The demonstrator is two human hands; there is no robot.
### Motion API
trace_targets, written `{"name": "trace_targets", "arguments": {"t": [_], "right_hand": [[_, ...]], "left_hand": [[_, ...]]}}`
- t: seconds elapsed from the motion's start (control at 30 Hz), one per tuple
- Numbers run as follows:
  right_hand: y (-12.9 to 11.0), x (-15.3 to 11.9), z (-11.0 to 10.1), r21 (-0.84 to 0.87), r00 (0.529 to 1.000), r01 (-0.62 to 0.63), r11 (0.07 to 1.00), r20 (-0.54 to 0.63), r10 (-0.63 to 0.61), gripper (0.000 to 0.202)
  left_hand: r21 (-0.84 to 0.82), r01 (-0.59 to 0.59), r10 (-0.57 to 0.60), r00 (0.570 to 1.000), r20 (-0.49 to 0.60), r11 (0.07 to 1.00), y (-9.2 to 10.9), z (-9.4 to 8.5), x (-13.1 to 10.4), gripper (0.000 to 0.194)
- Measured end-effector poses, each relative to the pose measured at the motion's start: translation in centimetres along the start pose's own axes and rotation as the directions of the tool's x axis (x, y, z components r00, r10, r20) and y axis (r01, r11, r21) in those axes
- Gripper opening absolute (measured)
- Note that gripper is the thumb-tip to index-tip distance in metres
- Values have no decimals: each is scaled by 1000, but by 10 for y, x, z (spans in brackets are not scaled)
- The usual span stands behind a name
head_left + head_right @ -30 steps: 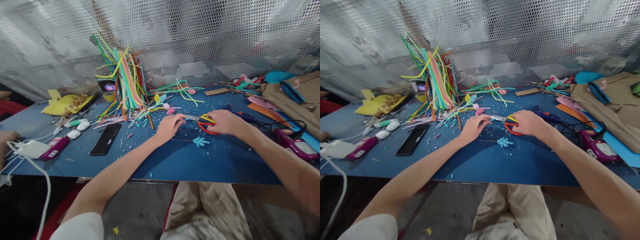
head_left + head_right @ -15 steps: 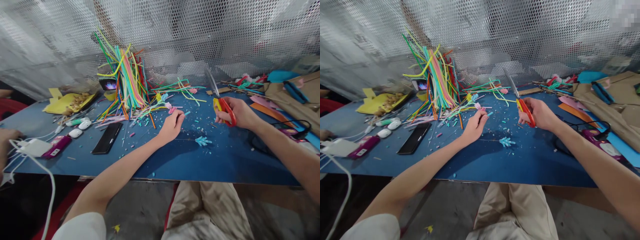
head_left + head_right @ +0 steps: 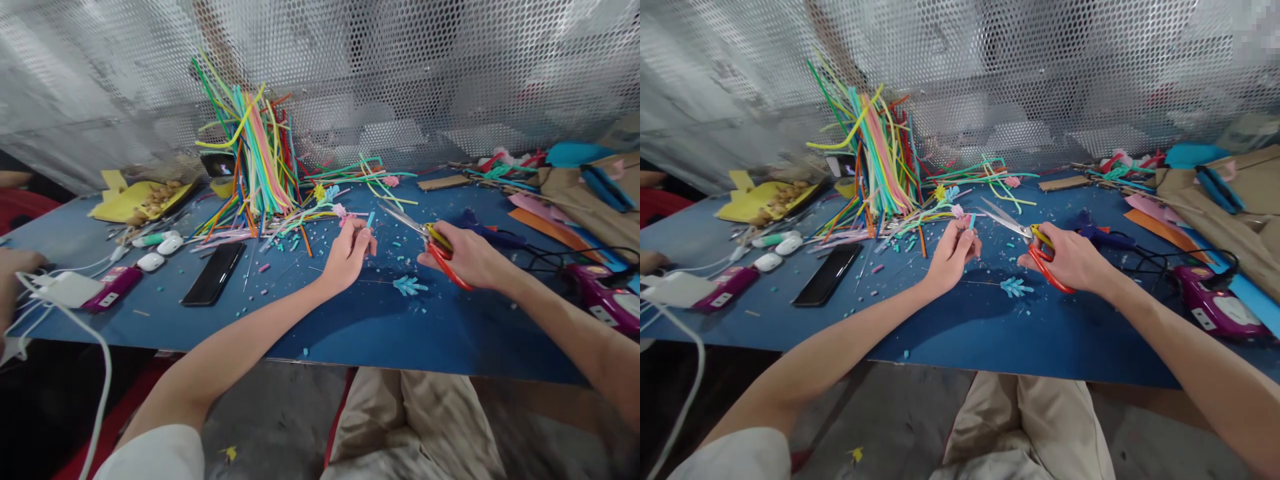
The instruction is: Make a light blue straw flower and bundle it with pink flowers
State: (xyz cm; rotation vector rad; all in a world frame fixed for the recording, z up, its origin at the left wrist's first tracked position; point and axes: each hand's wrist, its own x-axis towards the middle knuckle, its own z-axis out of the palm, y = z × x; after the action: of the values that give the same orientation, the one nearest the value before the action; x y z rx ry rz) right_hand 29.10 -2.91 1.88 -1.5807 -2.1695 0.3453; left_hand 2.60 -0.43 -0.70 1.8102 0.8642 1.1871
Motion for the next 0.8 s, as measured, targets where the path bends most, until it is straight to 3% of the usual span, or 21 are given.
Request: {"name": "trace_targets", "arguments": {"t": [0.27, 0.53, 0.7, 0.8], "right_hand": [[-13, -7, 7, -5, 990, 115, 993, 85, -115, 37], [-18, -9, 13, 31, 983, 128, 991, 127, -131, 37], [-16, -6, 16, 68, 991, 116, 991, 56, -119, 36], [-11, -3, 19, 212, 996, 91, 973, -4, -92, 33]], "left_hand": [[13, -35, 36, 998, -50, 999, 8, 3, -9, 30], [-69, -77, 78, 997, 7, 995, 7, 7, -11, 29], [-42, -71, 71, 997, 9, 997, 11, 5, -10, 30], [-9, -61, 61, 998, 8, 998, 13, 4, -9, 31]]}}
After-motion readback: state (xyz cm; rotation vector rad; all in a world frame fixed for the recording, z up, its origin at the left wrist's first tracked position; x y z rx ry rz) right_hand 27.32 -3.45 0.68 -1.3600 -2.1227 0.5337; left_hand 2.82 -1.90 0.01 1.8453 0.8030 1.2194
